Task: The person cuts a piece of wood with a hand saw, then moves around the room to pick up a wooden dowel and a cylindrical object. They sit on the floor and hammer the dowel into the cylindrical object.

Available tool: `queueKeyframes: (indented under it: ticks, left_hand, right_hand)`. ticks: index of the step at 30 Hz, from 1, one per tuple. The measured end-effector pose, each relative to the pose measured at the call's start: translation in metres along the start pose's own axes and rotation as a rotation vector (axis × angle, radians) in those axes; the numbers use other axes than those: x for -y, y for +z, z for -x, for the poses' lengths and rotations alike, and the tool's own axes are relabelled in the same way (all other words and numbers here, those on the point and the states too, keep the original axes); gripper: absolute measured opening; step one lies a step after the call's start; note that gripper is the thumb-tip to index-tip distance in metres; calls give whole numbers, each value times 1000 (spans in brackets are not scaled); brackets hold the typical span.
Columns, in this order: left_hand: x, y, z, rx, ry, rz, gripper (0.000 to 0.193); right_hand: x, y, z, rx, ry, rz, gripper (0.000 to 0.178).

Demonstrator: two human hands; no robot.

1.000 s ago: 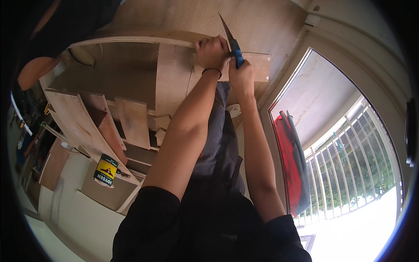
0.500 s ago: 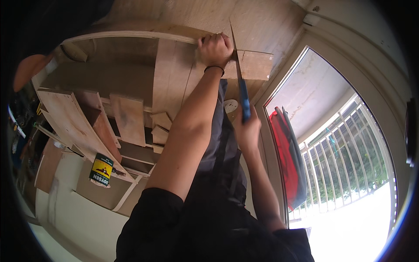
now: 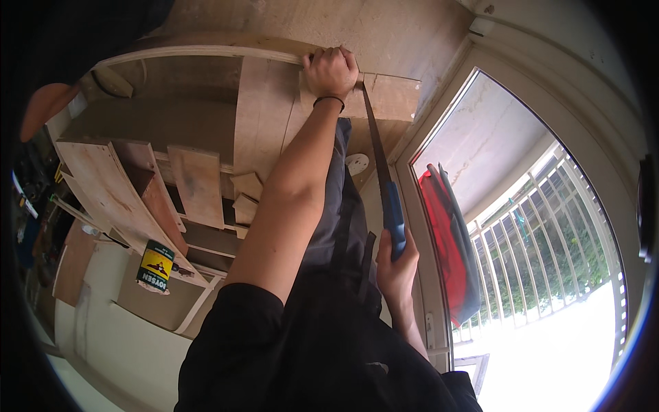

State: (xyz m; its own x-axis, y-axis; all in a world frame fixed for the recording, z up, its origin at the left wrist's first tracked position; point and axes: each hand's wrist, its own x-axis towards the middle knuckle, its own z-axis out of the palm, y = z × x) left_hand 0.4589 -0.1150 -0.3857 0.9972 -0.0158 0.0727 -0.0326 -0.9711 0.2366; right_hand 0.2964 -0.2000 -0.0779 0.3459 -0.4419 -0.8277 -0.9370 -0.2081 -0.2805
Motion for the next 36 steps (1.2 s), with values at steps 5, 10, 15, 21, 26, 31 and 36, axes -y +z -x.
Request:
queueKeyframes:
  ticks: [5, 10, 15, 21, 26, 31, 36]
  left_hand:
    - [3, 6, -1, -31, 8, 16, 31]
    - [6, 1, 4, -4, 39, 121, 27]
    - [0, -6, 6, 41, 67, -10, 27]
    - [0, -1, 0, 50, 37, 5, 26]
    - [0, 0, 3, 12, 43, 10, 26]
    - [-4, -5, 0, 105, 48, -48, 26]
    - [-5, -8, 1, 86, 51, -27, 27]
  right_hand:
    - [60, 80, -148, -46, -180, 29, 32]
    - [3, 92, -162, -55, -316, -72, 39]
    - [-1, 36, -55, -7, -62, -100, 27]
    - [4, 28, -28, -27, -112, -90, 23]
    - [23, 104, -188, -181, -428, -102, 32]
    - [2, 73, -120, -59, -300, -149, 30]
    - [-19, 0, 32, 53, -28, -119, 19]
